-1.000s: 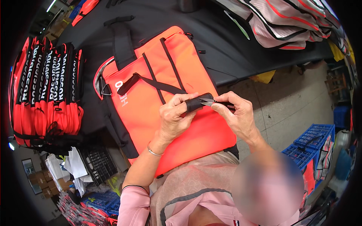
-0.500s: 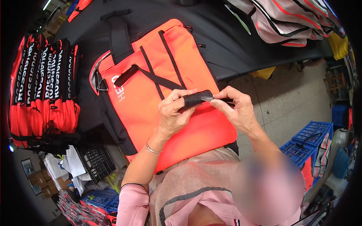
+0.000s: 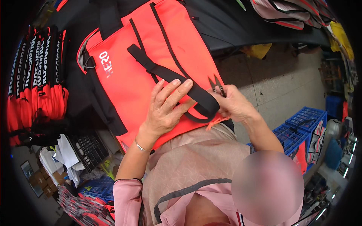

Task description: Checking the quality and details of newly manufactured backpacks and bags.

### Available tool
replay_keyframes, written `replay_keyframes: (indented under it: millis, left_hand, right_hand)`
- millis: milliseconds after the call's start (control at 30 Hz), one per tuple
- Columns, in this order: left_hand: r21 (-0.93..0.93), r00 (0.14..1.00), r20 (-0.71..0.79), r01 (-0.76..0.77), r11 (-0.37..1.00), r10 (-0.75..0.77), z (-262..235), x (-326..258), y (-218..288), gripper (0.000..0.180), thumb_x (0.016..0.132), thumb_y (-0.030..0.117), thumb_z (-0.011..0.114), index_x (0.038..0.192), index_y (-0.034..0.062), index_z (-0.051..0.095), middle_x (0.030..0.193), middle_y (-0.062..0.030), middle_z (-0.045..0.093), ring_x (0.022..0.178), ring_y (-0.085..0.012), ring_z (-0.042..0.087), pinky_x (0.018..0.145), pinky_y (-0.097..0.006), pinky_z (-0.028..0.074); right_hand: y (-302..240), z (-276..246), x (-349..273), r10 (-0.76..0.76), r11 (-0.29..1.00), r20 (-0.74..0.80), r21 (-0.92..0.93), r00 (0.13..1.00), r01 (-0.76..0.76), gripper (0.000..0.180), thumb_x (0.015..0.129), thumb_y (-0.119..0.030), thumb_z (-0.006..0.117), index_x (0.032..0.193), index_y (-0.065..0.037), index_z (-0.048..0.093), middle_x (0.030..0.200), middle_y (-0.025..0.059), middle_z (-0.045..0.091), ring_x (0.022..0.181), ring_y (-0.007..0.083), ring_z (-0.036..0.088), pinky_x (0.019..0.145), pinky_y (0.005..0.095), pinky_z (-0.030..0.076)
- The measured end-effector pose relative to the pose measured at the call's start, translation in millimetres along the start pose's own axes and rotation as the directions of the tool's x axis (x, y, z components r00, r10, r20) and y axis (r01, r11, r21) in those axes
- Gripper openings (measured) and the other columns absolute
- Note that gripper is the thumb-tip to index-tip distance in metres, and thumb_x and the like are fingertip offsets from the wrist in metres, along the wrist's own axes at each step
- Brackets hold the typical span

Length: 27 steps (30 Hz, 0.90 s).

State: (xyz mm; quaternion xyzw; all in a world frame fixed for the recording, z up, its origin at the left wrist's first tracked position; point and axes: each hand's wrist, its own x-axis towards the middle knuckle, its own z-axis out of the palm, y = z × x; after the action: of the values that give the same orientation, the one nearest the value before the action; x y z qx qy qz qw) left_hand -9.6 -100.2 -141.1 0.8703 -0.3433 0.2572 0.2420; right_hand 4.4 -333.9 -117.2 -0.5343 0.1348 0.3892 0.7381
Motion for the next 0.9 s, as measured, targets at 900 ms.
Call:
replay_keyframes:
  millis: [900]
  left_hand:
    - [-0.900, 0.496, 0.371, 0.402, -0.171, -0.785, -1, -26, 16, 0.017, 0.097, 0.018, 0.060, 0.098, 0.0010, 0.063, 0.094, -0.0043, 0.066, 0.083, -0.0138, 0.066, 0.073, -0.029, 0.060]
  right_hand:
    - [-2, 76, 26, -0.878, 0.149, 0.199, -0.751, 0.435, 0.643, 0.055, 0.060, -0.022, 0.091, 0.102, -0.008, 0.057, 0.100, 0.0065, 0.055, 0.084, 0.0174, 0.062, 0.067, 0.0302, 0.056]
